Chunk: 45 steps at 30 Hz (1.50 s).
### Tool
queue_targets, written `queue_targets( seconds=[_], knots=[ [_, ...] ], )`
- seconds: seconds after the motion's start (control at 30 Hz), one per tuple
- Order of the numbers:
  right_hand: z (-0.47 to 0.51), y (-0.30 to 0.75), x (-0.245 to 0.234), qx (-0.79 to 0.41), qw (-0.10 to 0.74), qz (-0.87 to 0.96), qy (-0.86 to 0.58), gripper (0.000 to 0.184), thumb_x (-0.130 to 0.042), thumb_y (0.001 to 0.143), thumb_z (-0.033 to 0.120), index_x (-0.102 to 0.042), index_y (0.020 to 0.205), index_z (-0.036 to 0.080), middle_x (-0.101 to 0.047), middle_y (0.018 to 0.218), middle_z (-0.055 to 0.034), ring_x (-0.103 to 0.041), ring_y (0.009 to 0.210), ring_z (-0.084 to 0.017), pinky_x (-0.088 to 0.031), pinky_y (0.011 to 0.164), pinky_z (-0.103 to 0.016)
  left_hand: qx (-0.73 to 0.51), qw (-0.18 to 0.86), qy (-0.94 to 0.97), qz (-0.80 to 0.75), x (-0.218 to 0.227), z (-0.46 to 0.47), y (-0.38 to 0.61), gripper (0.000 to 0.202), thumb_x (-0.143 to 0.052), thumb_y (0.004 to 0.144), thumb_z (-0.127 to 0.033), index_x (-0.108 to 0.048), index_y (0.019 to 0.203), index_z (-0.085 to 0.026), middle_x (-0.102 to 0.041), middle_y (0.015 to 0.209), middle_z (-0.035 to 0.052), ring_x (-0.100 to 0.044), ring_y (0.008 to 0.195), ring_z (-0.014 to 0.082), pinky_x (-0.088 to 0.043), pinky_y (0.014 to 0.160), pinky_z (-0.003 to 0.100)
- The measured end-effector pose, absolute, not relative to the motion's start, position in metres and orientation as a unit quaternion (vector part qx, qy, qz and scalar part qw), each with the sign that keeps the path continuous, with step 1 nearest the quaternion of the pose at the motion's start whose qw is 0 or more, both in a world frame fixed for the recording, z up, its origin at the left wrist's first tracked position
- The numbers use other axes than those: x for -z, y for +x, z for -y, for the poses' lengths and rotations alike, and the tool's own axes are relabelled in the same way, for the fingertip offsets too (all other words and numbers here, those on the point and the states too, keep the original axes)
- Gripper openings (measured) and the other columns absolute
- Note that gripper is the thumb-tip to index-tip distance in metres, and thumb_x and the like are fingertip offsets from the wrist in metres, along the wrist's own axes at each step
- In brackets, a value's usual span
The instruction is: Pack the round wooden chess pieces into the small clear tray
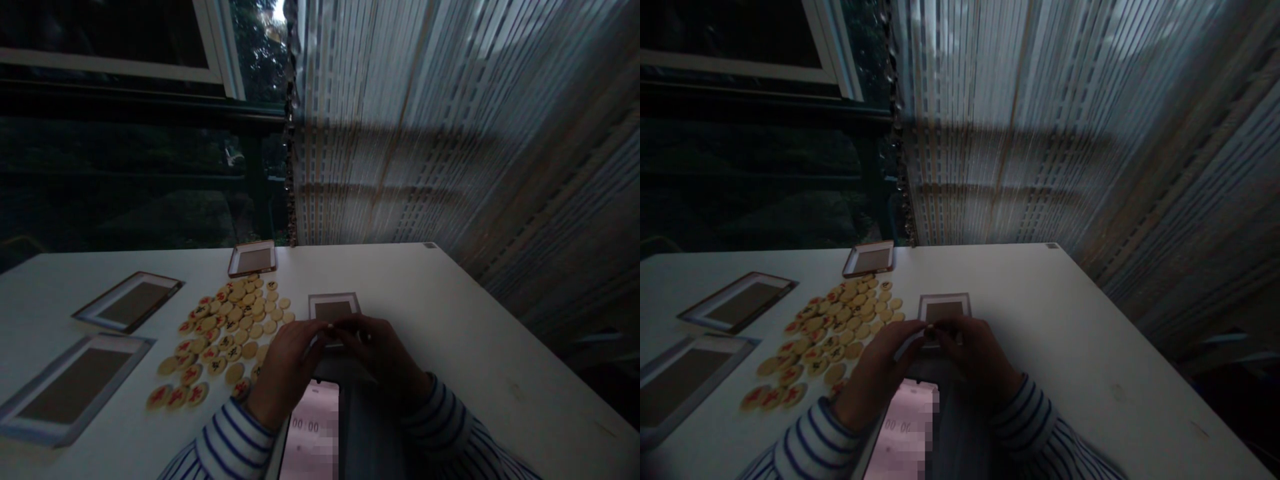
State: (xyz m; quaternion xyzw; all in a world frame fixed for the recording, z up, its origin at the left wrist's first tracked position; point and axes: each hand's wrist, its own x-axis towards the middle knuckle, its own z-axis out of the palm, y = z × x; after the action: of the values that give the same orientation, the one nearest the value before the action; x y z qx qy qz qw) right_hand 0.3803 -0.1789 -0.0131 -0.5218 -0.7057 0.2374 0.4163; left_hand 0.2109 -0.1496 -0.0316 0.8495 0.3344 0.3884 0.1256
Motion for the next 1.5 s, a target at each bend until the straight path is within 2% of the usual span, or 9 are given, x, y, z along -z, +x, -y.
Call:
queue_targets(
  seconds=[0.4,0.6,1.3,1.5],
  knots=[
    [0.179,0.381,0.013,-0.217,0.411,0.727,-0.506,0.015,-0.051,0.078,0.019,-0.062,0.088,0.019,-0.065,0.073,-0.0002,-0.054,0.06,-0.008,-0.042,0.056,-0.021,-0.409,0.27,0.78,-0.39,0.0294,0.152,0.2125,0.017,-0.049,0.08,-0.028,-0.06,0.091,-0.021,-0.065,0.088,0.0025,-0.059,0.081,0.0138,-0.048,0.07,0.026],
    [0.1791,0.3812,0.0117,-0.217,0.408,0.738,-0.491,0.016,-0.051,0.078,0.019,-0.062,0.09,0.02,-0.065,0.076,-0.0006,-0.055,0.064,-0.009,-0.043,0.057,-0.022,-0.412,0.291,0.763,-0.405,0.0271,0.1528,0.2131,0.018,-0.05,0.078,-0.03,-0.062,0.088,-0.021,-0.066,0.084,0.0021,-0.06,0.075,0.0139,-0.049,0.065,0.026],
    [0.1794,0.379,0.0076,-0.211,0.409,0.731,-0.504,0.018,-0.049,0.08,0.025,-0.062,0.092,0.02,-0.065,0.072,-0.0008,-0.055,0.06,-0.008,-0.043,0.055,-0.021,-0.421,0.379,0.711,-0.417,0.0253,0.1526,0.2147,0.021,-0.052,0.076,-0.034,-0.064,0.086,-0.019,-0.067,0.082,0.0035,-0.061,0.076,0.0159,-0.049,0.068,0.029],
    [0.1797,0.3804,0.0085,-0.206,0.413,0.725,-0.511,0.018,-0.049,0.08,0.025,-0.062,0.091,0.02,-0.065,0.074,-0.001,-0.055,0.061,-0.009,-0.043,0.055,-0.022,-0.431,0.39,0.696,-0.421,0.0281,0.1517,0.2144,0.019,-0.054,0.075,-0.032,-0.064,0.086,-0.02,-0.067,0.083,0.0021,-0.061,0.078,0.0153,-0.049,0.07,0.027]
  ],
)
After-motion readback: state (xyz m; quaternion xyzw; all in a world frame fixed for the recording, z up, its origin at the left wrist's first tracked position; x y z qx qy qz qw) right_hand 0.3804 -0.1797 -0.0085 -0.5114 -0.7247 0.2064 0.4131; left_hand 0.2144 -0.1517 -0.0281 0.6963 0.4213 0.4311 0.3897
